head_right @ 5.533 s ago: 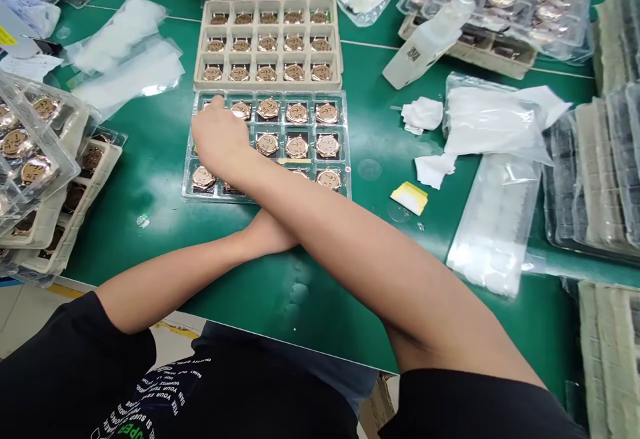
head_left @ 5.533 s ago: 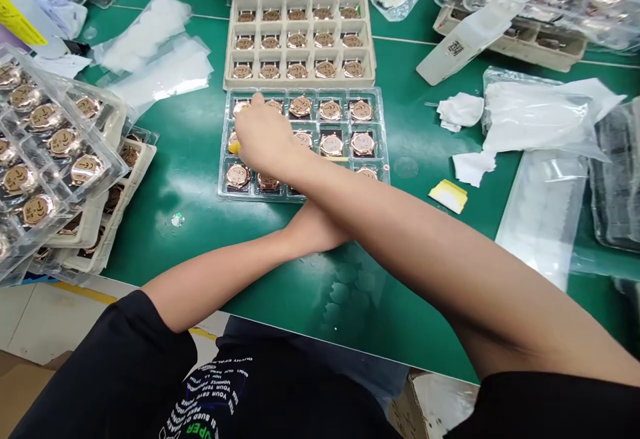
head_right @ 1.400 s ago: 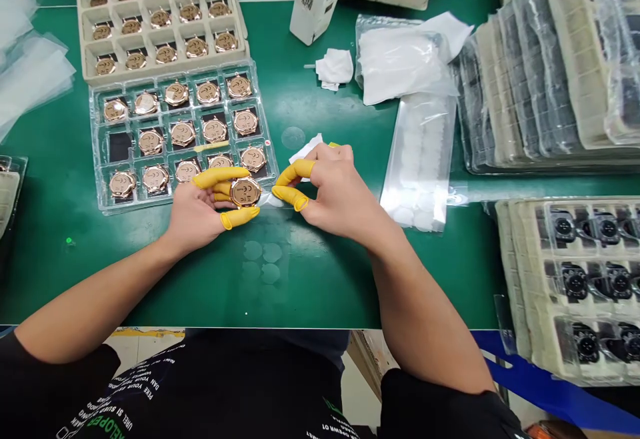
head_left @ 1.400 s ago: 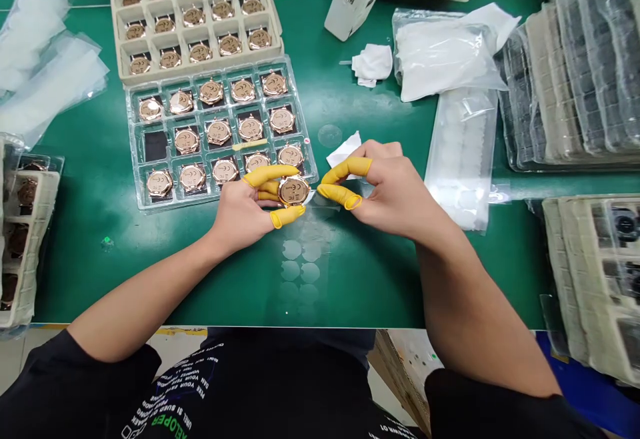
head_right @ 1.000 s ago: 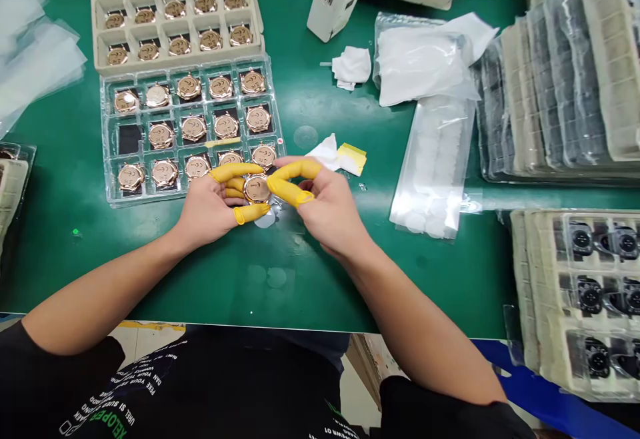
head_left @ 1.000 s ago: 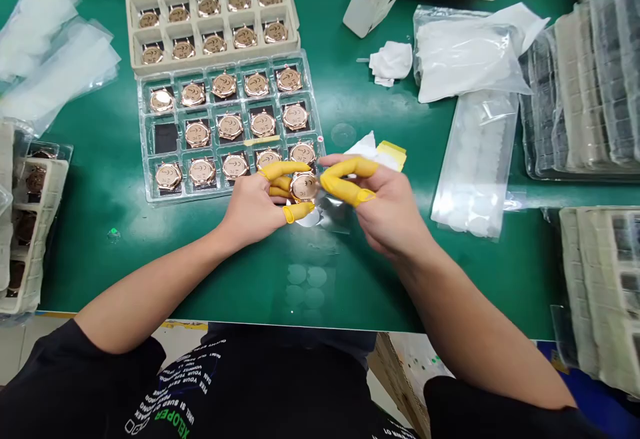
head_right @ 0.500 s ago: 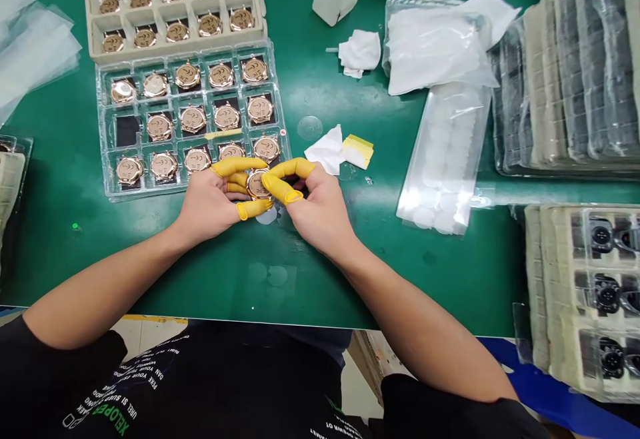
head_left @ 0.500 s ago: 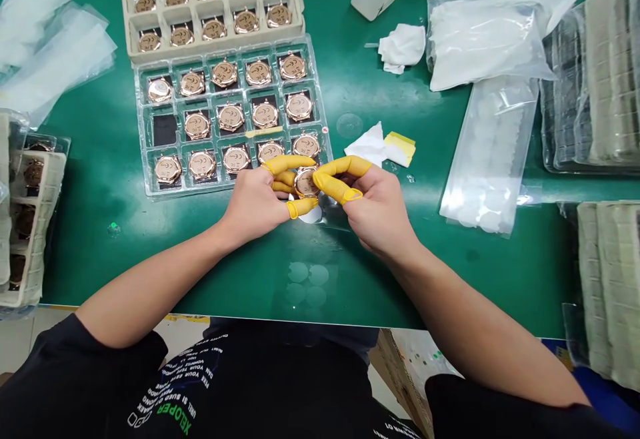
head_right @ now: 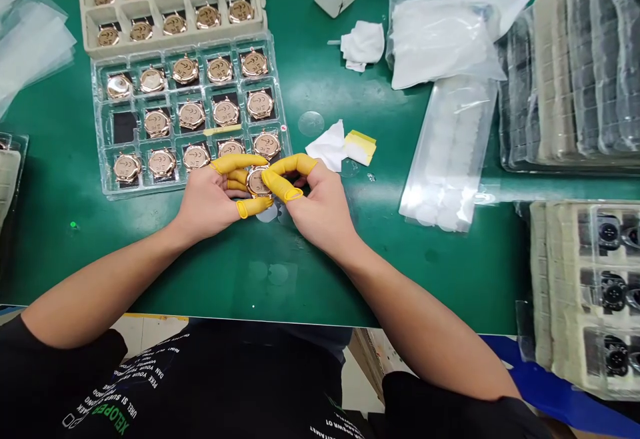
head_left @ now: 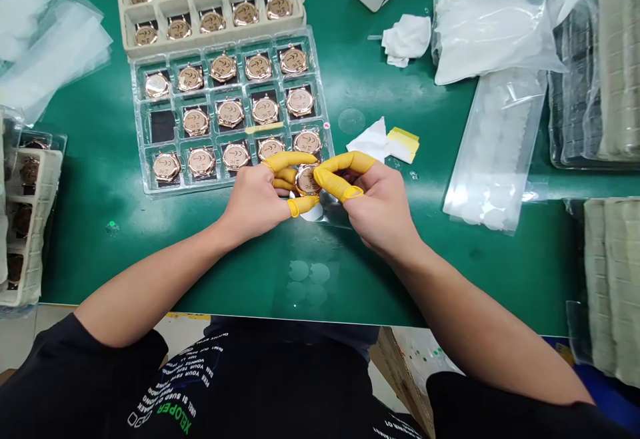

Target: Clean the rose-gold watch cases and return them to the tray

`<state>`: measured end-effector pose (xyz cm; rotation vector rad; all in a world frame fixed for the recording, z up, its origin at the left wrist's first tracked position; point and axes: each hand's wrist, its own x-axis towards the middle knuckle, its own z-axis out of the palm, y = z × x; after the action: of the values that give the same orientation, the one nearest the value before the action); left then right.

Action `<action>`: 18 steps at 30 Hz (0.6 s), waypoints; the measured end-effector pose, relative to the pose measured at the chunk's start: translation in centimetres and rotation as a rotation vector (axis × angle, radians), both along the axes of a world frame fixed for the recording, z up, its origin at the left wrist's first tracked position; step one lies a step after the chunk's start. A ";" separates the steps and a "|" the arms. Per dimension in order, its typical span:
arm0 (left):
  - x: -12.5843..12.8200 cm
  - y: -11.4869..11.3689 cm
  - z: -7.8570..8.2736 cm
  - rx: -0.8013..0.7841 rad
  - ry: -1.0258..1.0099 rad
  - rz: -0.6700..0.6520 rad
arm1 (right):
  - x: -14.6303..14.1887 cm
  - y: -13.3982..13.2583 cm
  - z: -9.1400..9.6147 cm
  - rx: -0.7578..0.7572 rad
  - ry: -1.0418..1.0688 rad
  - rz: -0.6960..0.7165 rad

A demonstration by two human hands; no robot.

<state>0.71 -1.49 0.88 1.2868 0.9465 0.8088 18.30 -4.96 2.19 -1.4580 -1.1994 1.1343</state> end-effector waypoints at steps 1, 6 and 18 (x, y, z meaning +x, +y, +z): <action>0.0 0.0 0.0 0.002 -0.001 0.001 | 0.0 0.0 0.0 0.003 0.008 -0.003; 0.1 0.0 0.3 -0.011 0.050 0.034 | 1.9 1.1 0.3 0.143 0.092 -0.209; 0.2 -0.2 0.0 0.019 0.075 0.037 | 2.6 1.8 1.4 0.058 0.281 -0.193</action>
<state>0.90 -1.69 0.93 1.3274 1.0271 0.8044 20.87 -3.14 3.58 -1.2903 -0.8711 1.1183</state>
